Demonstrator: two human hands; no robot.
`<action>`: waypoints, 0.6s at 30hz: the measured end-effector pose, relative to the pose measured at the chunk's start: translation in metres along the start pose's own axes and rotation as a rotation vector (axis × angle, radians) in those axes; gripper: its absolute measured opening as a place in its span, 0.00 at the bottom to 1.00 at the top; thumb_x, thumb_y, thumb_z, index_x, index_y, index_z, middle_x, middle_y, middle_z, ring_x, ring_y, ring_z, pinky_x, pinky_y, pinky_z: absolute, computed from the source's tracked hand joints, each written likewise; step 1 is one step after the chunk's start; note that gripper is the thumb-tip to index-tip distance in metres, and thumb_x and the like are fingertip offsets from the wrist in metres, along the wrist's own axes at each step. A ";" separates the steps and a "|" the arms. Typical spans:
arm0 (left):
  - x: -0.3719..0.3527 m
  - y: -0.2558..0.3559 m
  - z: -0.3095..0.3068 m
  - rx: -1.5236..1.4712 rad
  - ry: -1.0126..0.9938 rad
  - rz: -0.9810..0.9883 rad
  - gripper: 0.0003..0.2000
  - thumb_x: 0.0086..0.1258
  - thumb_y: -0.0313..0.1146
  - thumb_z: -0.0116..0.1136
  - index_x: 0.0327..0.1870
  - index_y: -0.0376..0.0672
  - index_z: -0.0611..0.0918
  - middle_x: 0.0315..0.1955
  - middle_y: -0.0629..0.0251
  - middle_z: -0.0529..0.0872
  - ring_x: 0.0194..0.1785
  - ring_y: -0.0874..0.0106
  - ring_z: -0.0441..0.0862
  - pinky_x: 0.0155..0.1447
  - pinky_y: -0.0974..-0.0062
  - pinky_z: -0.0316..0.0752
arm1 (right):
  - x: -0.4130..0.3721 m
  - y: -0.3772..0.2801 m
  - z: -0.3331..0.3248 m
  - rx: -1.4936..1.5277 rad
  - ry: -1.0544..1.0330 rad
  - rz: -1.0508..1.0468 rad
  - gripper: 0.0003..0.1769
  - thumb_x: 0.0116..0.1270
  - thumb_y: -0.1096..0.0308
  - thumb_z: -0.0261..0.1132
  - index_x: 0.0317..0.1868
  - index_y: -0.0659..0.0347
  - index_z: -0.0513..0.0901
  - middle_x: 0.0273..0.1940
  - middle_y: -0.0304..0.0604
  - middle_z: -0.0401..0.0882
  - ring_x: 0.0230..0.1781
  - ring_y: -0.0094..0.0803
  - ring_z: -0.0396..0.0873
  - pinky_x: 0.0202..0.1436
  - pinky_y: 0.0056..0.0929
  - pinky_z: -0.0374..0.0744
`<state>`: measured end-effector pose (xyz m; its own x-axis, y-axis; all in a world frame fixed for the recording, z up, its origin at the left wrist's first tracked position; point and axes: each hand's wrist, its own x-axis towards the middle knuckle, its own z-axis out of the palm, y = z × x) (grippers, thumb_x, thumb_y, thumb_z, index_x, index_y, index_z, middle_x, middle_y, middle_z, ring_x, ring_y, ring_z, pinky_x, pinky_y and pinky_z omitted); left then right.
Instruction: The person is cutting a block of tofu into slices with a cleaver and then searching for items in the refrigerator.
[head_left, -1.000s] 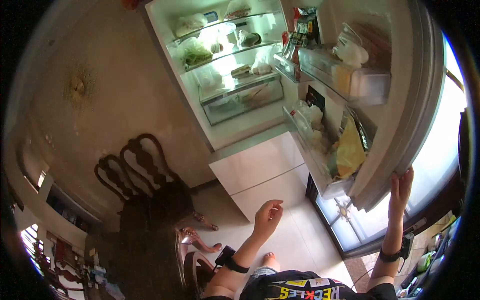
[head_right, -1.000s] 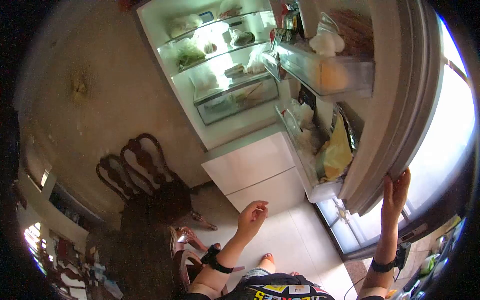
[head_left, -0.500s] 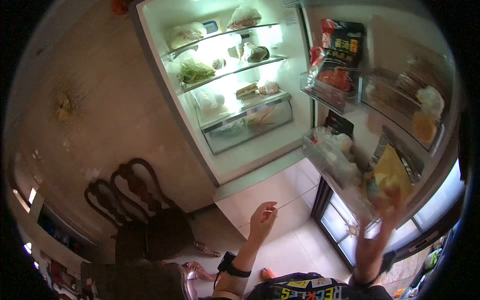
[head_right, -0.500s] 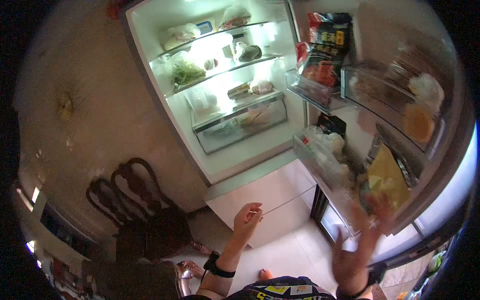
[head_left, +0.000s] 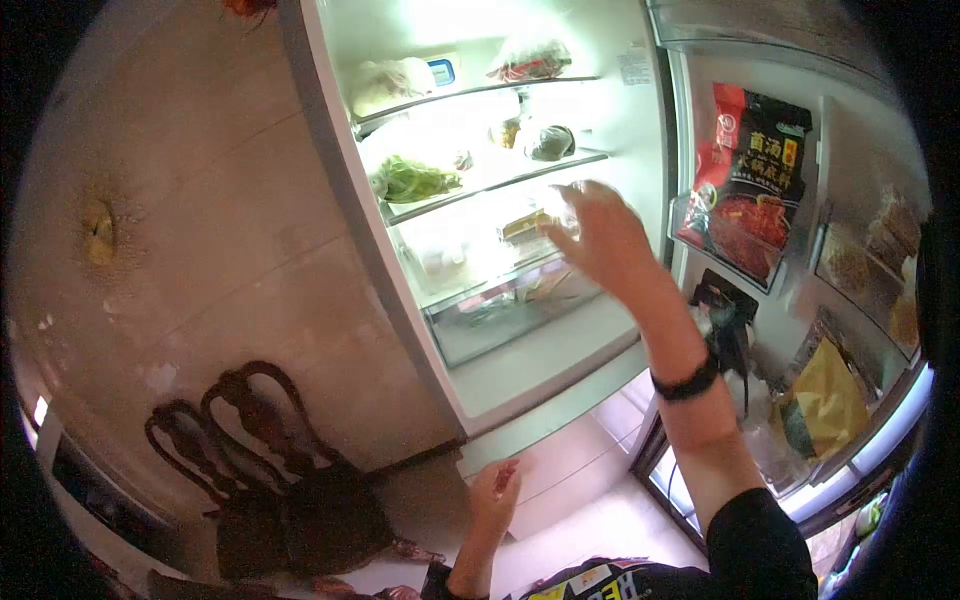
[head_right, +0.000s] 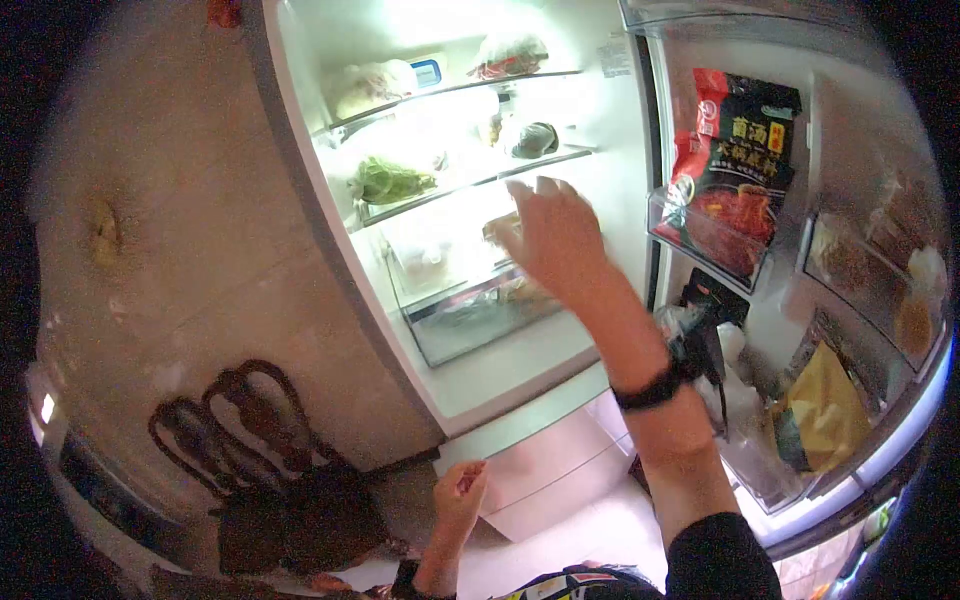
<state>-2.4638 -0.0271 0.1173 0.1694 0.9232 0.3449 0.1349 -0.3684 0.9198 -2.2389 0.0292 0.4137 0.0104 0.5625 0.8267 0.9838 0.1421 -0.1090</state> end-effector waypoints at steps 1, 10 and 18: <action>-0.001 -0.002 -0.001 -0.011 0.017 0.004 0.09 0.65 0.27 0.59 0.45 0.35 0.80 0.35 0.64 0.84 0.36 0.78 0.80 0.44 0.80 0.76 | 0.027 0.006 0.005 -0.038 0.039 -0.001 0.27 0.60 0.57 0.65 0.55 0.64 0.73 0.45 0.59 0.76 0.49 0.51 0.75 0.54 0.41 0.74; 0.015 -0.017 -0.003 -0.016 -0.012 -0.170 0.10 0.66 0.28 0.59 0.46 0.36 0.80 0.32 0.66 0.84 0.35 0.79 0.80 0.43 0.80 0.76 | 0.261 0.066 0.037 -0.429 0.326 0.188 0.35 0.59 0.42 0.62 0.58 0.59 0.69 0.53 0.57 0.72 0.54 0.52 0.74 0.52 0.52 0.76; 0.071 0.004 0.005 -0.078 -0.015 -0.223 0.10 0.64 0.28 0.60 0.45 0.37 0.82 0.36 0.65 0.83 0.38 0.79 0.80 0.45 0.79 0.75 | 0.338 0.099 0.070 -0.303 0.228 0.517 0.51 0.48 0.25 0.60 0.61 0.58 0.69 0.55 0.55 0.75 0.56 0.49 0.74 0.54 0.48 0.75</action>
<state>-2.4458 0.0362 0.1448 0.1581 0.9790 0.1290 0.0948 -0.1451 0.9849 -2.1506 0.2900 0.6436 0.5019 0.3044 0.8096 0.8481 -0.3566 -0.3917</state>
